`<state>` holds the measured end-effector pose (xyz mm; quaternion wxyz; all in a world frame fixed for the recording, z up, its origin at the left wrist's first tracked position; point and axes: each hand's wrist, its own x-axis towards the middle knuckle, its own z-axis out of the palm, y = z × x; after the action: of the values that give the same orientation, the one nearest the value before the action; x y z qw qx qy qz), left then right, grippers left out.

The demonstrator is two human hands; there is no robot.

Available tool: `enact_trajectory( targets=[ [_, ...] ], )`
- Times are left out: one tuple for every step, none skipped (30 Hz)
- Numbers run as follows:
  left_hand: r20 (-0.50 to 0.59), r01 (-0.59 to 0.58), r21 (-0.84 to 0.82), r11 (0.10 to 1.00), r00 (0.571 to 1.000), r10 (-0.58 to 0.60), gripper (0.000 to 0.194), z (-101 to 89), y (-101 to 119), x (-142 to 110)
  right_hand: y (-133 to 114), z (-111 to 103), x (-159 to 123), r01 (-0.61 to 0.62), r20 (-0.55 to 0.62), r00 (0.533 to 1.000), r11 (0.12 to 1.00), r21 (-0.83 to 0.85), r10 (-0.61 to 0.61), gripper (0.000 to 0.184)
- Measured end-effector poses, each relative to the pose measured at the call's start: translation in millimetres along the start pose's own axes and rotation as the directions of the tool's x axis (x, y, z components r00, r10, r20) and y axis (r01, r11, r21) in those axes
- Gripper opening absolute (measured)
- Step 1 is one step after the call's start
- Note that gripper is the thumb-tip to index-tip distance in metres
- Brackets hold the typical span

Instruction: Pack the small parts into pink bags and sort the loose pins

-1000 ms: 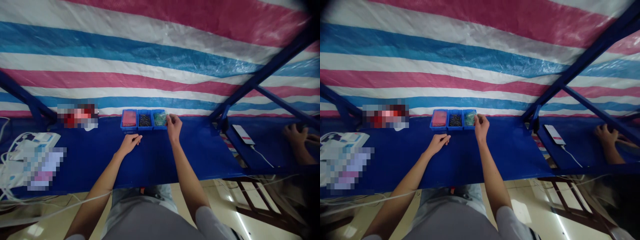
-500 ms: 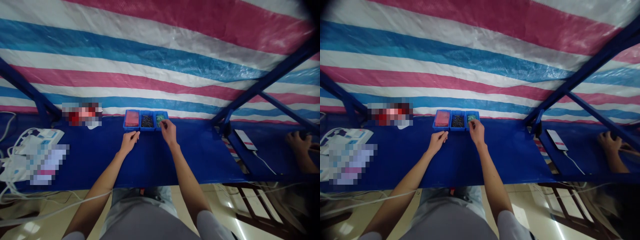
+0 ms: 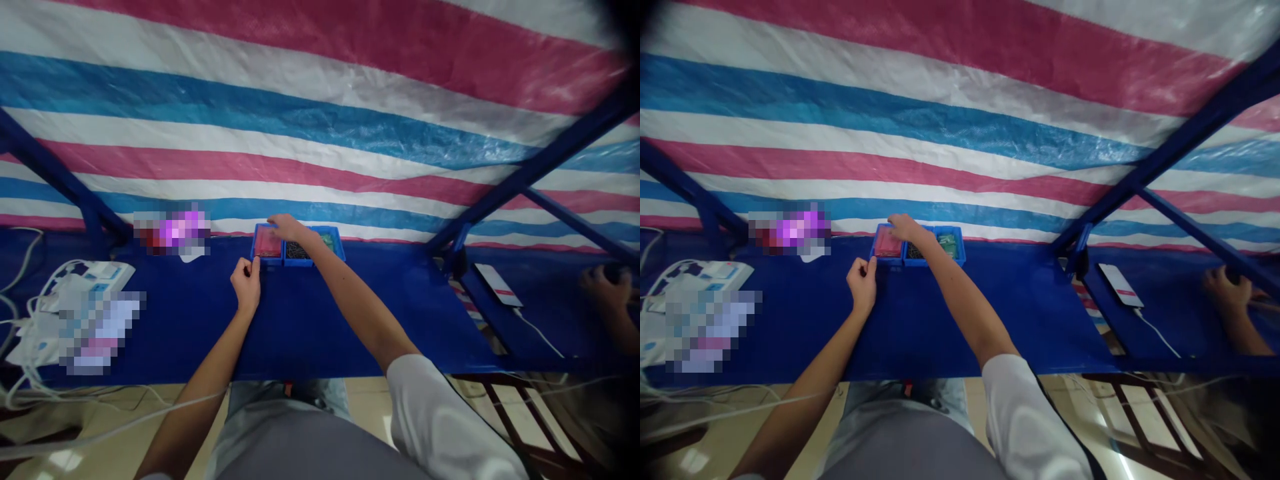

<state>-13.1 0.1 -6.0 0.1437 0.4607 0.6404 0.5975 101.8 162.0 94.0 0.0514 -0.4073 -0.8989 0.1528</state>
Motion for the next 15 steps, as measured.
enact_trajectory(
  targets=[
    [-0.060, 0.010, 0.005, 1.000, 0.998, -0.009, 0.040, -0.7, -1, 2, -2, -1, 10, -0.001, 0.041, 0.999, 0.999, -0.045, 0.003, 0.037],
    [-0.104, 0.028, 0.001, 1.000, 0.994, -0.028, 0.037, -1.1, -3, 4, -3, -2, 19, -0.004, 0.066, 0.998, 0.998, -0.064, 0.008, 0.036],
    [-0.129, 0.051, -0.011, 0.999, 0.990, -0.052, 0.035, -1.2, -5, 6, -5, -1, 26, -0.006, 0.083, 0.996, 0.997, -0.079, 0.013, 0.034],
    [-0.134, 0.073, -0.026, 0.997, 0.988, -0.076, 0.034, -1.1, -8, 8, -6, -1, 31, -0.009, 0.095, 0.995, 0.996, -0.087, 0.017, 0.033],
    [-0.124, 0.088, -0.041, 0.995, 0.988, -0.093, 0.035, -0.6, -10, 10, -6, 0, 36, -0.012, 0.104, 0.994, 0.996, -0.091, 0.022, 0.033],
    [-0.106, 0.095, -0.047, 0.994, 0.989, -0.100, 0.037, 0.1, -13, 11, -7, 0, 39, -0.017, 0.115, 0.993, 0.995, -0.097, 0.028, 0.034],
    [-0.082, 0.093, -0.044, 0.995, 0.992, -0.096, 0.040, 0.9, -15, 13, -7, 0, 42, -0.025, 0.124, 0.992, 0.994, -0.102, 0.037, 0.035],
    [-0.061, 0.084, -0.031, 0.996, 0.994, -0.086, 0.043, 1.9, -17, 13, -7, 0, 44, -0.032, 0.128, 0.991, 0.994, -0.109, 0.046, 0.037],
    [-0.046, 0.073, -0.014, 0.997, 0.996, -0.074, 0.046, 2.9, -19, 14, -7, 0, 45, -0.037, 0.124, 0.991, 0.992, -0.117, 0.052, 0.038],
    [-0.037, 0.062, 0.002, 0.998, 0.997, -0.062, 0.049, 3.9, -21, 14, -7, -1, 46, -0.040, 0.113, 0.992, 0.991, -0.126, 0.055, 0.041],
    [-0.031, 0.051, 0.016, 0.999, 0.998, -0.050, 0.051, 4.8, -22, 14, -7, -1, 46, -0.041, 0.094, 0.994, 0.990, -0.134, 0.054, 0.043],
    [-0.024, 0.039, 0.027, 0.999, 0.999, -0.039, 0.053, 5.7, -22, 14, -7, -1, 45, -0.039, 0.072, 0.996, 0.989, -0.142, 0.050, 0.045],
    [-0.018, 0.027, 0.038, 0.999, 1.000, -0.026, 0.054, 6.5, -23, 14, -7, -1, 44, -0.036, 0.050, 0.998, 0.988, -0.149, 0.043, 0.048],
    [-0.010, 0.013, 0.050, 0.999, 1.000, -0.012, 0.056, 7.1, -23, 14, -7, 0, 43, -0.032, 0.032, 0.999, 0.988, -0.153, 0.037, 0.049],
    [-0.002, -0.003, 0.068, 0.998, 1.000, 0.003, 0.057, 7.7, -23, 14, -7, 0, 42, -0.032, 0.023, 0.999, 0.987, -0.156, 0.036, 0.050]
  ],
)
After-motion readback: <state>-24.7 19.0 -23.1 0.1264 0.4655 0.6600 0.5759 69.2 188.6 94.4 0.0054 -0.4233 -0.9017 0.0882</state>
